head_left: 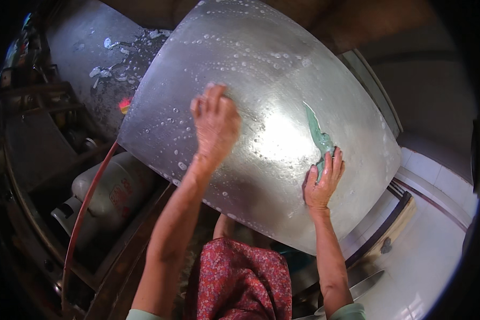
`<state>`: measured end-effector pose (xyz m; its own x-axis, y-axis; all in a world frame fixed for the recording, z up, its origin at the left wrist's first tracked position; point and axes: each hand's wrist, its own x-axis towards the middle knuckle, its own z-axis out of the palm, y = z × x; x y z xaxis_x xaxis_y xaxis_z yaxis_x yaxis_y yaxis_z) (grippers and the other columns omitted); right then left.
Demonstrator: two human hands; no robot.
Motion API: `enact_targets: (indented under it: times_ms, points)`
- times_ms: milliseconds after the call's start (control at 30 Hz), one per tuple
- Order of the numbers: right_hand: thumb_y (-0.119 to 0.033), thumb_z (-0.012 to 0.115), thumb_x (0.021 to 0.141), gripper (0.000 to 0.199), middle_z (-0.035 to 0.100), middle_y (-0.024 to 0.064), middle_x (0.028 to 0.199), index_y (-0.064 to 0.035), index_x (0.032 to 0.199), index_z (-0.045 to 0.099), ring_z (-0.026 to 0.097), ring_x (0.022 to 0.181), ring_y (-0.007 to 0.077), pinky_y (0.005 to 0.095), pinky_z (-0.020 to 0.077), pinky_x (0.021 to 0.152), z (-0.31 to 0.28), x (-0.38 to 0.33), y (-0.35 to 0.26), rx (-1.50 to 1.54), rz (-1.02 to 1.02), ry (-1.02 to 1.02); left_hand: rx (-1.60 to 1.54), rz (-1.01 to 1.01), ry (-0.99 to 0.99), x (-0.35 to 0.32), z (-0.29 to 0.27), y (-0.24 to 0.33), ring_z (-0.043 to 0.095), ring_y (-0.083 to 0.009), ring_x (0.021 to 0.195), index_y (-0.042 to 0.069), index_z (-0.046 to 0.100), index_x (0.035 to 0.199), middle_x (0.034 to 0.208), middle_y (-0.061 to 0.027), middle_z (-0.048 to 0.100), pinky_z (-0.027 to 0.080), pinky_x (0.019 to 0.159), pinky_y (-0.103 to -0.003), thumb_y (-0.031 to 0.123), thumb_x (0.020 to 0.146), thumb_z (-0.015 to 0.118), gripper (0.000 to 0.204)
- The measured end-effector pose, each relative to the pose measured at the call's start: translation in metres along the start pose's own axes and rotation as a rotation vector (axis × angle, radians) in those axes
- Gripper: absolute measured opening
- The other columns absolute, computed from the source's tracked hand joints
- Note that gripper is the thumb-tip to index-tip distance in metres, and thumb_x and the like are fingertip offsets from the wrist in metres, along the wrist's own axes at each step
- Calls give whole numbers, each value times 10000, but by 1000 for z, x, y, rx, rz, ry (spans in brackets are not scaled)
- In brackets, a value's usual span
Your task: The person scrubs a large, flat metal sheet with a green cloth and water, repeatedly wiping both sides and rinsing the cloth in a nearby basin. The person flips the sheet over to clean the other side and continues scrubbing until the clip ends.
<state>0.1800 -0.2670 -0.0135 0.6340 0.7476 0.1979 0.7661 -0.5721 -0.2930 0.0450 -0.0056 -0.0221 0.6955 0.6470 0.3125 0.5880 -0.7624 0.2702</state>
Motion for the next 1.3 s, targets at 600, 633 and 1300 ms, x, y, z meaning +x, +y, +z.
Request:
enact_targets:
  times_ms: [600,633,1300]
  points:
    - [-46,581,835,161,562,188,1162,22,973,534,496,1174,317,462,377,1028,100,166,-150,211,-339,114,-188,-380,182,44,-17,-58,467,-269,959,86,550,750,929,-50,551,358,823,-408,200,639,756,261]
    - [-52,574,842,199,562,174,1152,27,1022,540,501,1153,311,462,385,1008,97,175,-142,205,-293,156,-166,-402,181,45,-17,-59,470,-268,956,86,549,755,939,-53,550,357,819,-410,194,653,747,247]
    - [-63,652,727,110,560,68,854,-60,827,604,546,850,251,354,508,676,86,217,-198,305,-575,-235,-86,-376,71,6,-24,-45,413,-305,1255,50,554,1054,1289,-133,492,284,991,-429,121,793,601,275]
